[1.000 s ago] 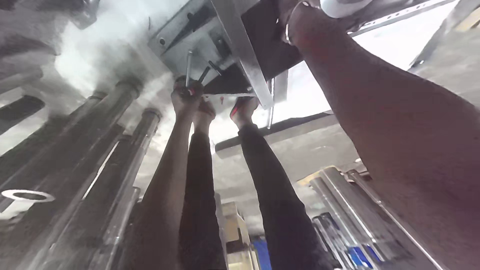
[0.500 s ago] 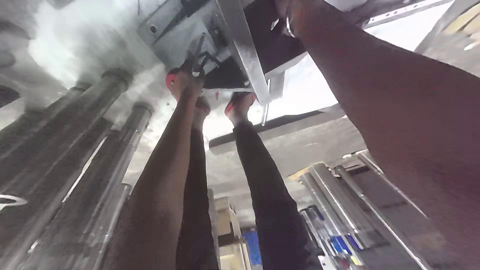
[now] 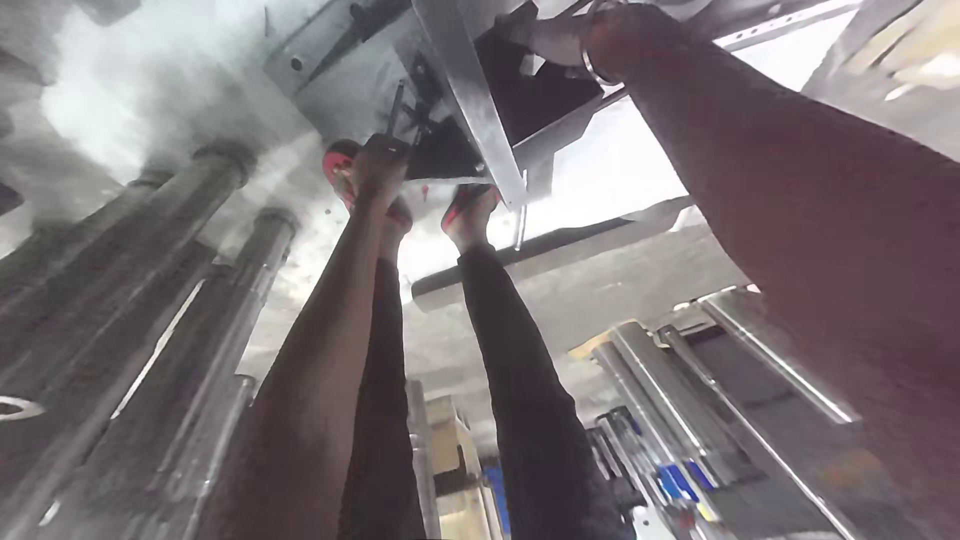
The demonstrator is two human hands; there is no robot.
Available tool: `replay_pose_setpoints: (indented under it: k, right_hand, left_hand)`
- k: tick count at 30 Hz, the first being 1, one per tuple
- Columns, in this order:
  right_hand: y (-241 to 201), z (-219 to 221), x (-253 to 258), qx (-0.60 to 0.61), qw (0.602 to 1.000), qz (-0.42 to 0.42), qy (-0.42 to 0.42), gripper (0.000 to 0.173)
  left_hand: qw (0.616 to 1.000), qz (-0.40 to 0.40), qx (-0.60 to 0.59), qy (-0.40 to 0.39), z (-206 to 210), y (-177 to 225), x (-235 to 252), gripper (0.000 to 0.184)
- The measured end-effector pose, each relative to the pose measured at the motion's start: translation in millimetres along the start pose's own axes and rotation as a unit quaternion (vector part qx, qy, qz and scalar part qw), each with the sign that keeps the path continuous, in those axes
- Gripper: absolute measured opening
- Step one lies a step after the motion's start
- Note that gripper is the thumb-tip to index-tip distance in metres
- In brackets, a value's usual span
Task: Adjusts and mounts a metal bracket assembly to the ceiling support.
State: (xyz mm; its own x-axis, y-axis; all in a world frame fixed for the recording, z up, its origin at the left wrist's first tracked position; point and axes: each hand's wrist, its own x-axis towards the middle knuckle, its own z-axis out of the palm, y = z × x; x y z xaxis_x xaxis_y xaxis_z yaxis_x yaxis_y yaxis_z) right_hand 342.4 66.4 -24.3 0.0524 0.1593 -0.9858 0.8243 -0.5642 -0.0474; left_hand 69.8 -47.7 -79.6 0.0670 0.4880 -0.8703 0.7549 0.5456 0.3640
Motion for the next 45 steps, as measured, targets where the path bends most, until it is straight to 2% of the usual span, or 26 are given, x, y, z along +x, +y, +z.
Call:
replay_pose_setpoints:
  k: [2,3,6,10,13,16,20,22,25,28,32,38,45]
  right_hand:
    - [-1.1,-2.6,-19.0,-0.08,0.994,-0.056,-0.04,0.065]
    - [0.5,-1.2,-28.9,-0.104,0.992,-0.058,-0.04,0.072]
    - [20.5,2.1,-36.9,-0.145,0.989,-0.015,-0.014,0.098]
    - [49.8,-7.4,-45.2,-0.21,0.978,0.016,-0.003,0.107]
    - [59.2,-6.2,-46.0,-0.214,0.977,0.015,0.003,0.108]
    - [76.8,3.2,-49.9,-0.208,0.977,-0.042,0.032,0.102]
    - [82.5,10.0,-45.8,-0.259,0.957,-0.095,0.091,0.099]
    - [94.5,18.8,-47.1,-0.258,0.954,-0.106,0.106,0.099]
    - [99.4,11.8,-38.5,-0.286,0.937,-0.125,0.155,0.101]
    - [105.7,16.4,-41.9,-0.343,0.924,-0.108,0.131,0.105]
    - [111.1,16.7,-41.6,-0.34,0.923,-0.12,0.135,0.102]
    - [104.7,14.9,-40.4,-0.338,0.916,-0.148,0.158,0.105]
    - [104.5,15.6,-39.4,-0.338,0.918,-0.135,0.158,0.106]
  left_hand:
    - [0.999,0.017,-0.032,0.0,-2.1,-7.9,-14.0,0.035]
    - [0.998,0.022,-0.056,0.004,-3.7,-10.1,-27.0,0.038]
    - [0.993,0.004,-0.111,0.026,-12.2,-4.1,-74.8,0.037]
    - [0.978,-0.011,-0.207,0.04,-7.6,2.1,-123.2,0.027]
    - [0.972,-0.003,-0.232,0.031,5.1,3.6,-141.5,0.027]
    - [0.981,0.0,-0.192,-0.001,14.8,4.4,-151.0,0.036]
    - [0.998,0.055,-0.04,0.016,19.6,10.6,-140.6,0.038]
    - [0.997,0.076,-0.006,0.016,23.1,9.5,-145.8,0.039]
    - [0.992,0.115,-0.035,0.049,11.1,14.1,-142.8,0.035]
    - [0.985,0.149,-0.055,0.069,7.9,-1.8,-142.8,0.032]
    - [0.982,0.162,-0.025,0.092,-1.3,-14.3,-129.9,0.026]
    - [0.975,0.199,-0.058,0.075,5.7,-22.7,-122.9,0.027]
    - [0.966,0.236,-0.069,0.078,5.0,-28.8,-113.5,0.026]
